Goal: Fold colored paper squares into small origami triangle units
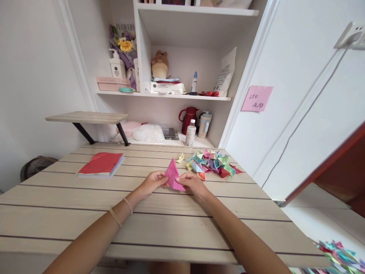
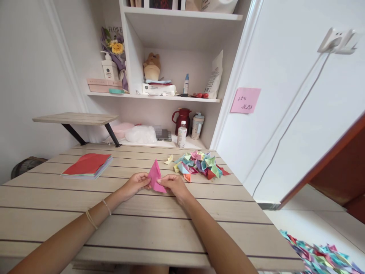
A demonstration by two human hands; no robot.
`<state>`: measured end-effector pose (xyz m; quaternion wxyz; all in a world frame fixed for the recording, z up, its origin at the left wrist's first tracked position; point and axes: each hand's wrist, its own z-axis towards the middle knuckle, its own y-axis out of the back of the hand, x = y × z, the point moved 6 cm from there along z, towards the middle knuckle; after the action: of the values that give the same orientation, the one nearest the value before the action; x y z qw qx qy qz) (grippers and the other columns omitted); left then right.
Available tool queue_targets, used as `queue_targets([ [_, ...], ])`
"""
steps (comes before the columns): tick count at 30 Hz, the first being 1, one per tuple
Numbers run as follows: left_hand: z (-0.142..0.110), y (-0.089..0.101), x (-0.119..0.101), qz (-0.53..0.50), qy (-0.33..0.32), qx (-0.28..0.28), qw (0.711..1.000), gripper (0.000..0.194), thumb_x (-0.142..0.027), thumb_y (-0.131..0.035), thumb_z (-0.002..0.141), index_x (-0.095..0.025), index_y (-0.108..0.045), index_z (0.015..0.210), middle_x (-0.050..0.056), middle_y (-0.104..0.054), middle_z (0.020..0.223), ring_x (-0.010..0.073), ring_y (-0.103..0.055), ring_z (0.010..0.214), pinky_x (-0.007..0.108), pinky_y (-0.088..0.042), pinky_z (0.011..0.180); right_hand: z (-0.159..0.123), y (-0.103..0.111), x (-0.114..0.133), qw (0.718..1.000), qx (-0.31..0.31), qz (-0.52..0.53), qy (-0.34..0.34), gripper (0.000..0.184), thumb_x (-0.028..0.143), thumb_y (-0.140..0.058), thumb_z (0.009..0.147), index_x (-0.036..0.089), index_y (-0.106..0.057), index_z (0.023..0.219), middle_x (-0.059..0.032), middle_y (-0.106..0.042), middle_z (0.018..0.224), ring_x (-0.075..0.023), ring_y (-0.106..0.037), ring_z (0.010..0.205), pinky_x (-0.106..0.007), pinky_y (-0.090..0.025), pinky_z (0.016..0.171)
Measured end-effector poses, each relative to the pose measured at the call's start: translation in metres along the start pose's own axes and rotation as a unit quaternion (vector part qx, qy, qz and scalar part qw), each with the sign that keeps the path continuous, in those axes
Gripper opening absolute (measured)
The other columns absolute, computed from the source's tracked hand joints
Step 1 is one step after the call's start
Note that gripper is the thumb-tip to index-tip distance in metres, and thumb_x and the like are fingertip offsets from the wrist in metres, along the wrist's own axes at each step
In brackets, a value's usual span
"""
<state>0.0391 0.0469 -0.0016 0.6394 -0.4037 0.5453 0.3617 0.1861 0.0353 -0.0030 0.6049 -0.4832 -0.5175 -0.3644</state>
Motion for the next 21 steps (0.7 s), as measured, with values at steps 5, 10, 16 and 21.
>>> queue_targets([
  [5, -0.004, -0.004, 0.002, -0.041, 0.024, 0.016, 0.999, 0.025, -0.032, -0.070, 0.063, -0.012, -0.061, 0.075, 0.003, -0.063, 0.061, 0.0102, -0.057, 0.055, 0.023, -0.045, 0.060, -0.007, -0.014, -0.007, 0.991, 0.062, 0.091, -0.077, 0.028, 0.041, -0.068, 0.062, 0.015, -0.057, 0.061, 0.0018, -0.056, 0.055, -0.0080, -0.048, 0.049, -0.020, -0.039, 0.049],
  [10, -0.003, -0.004, 0.003, -0.028, 0.029, 0.025, 0.999, 0.025, -0.031, -0.070, 0.062, -0.012, -0.062, 0.074, 0.003, -0.063, 0.059, 0.0103, -0.058, 0.054, 0.022, -0.045, 0.058, -0.007, -0.010, 0.001, 0.997, 0.053, 0.035, -0.051, 0.032, 0.035, -0.070, 0.060, 0.018, -0.060, 0.084, 0.0008, -0.061, 0.061, -0.0101, -0.053, 0.048, -0.020, -0.039, 0.045],
  [16, -0.001, -0.003, 0.007, -0.024, 0.047, 0.039, 0.998, 0.032, -0.031, -0.070, 0.063, -0.011, -0.062, 0.087, 0.006, -0.066, 0.067, 0.0123, -0.060, 0.057, 0.025, -0.047, 0.061, -0.007, -0.016, 0.011, 0.987, 0.111, -0.103, 0.050, 0.028, 0.033, -0.059, 0.068, 0.018, -0.063, 0.091, 0.0002, -0.062, 0.059, -0.0119, -0.053, 0.046, -0.023, -0.041, 0.045],
  [21, -0.003, -0.001, 0.005, -0.052, 0.066, 0.023, 0.996, 0.033, -0.032, -0.067, 0.066, -0.012, -0.062, 0.092, 0.008, -0.066, 0.078, 0.0133, -0.061, 0.066, 0.025, -0.047, 0.064, -0.005, -0.013, 0.019, 0.967, 0.071, -0.188, 0.159, 0.023, 0.024, -0.052, 0.070, 0.019, -0.069, 0.083, -0.0018, -0.066, 0.069, -0.0168, -0.058, 0.063, -0.029, -0.046, 0.060],
])
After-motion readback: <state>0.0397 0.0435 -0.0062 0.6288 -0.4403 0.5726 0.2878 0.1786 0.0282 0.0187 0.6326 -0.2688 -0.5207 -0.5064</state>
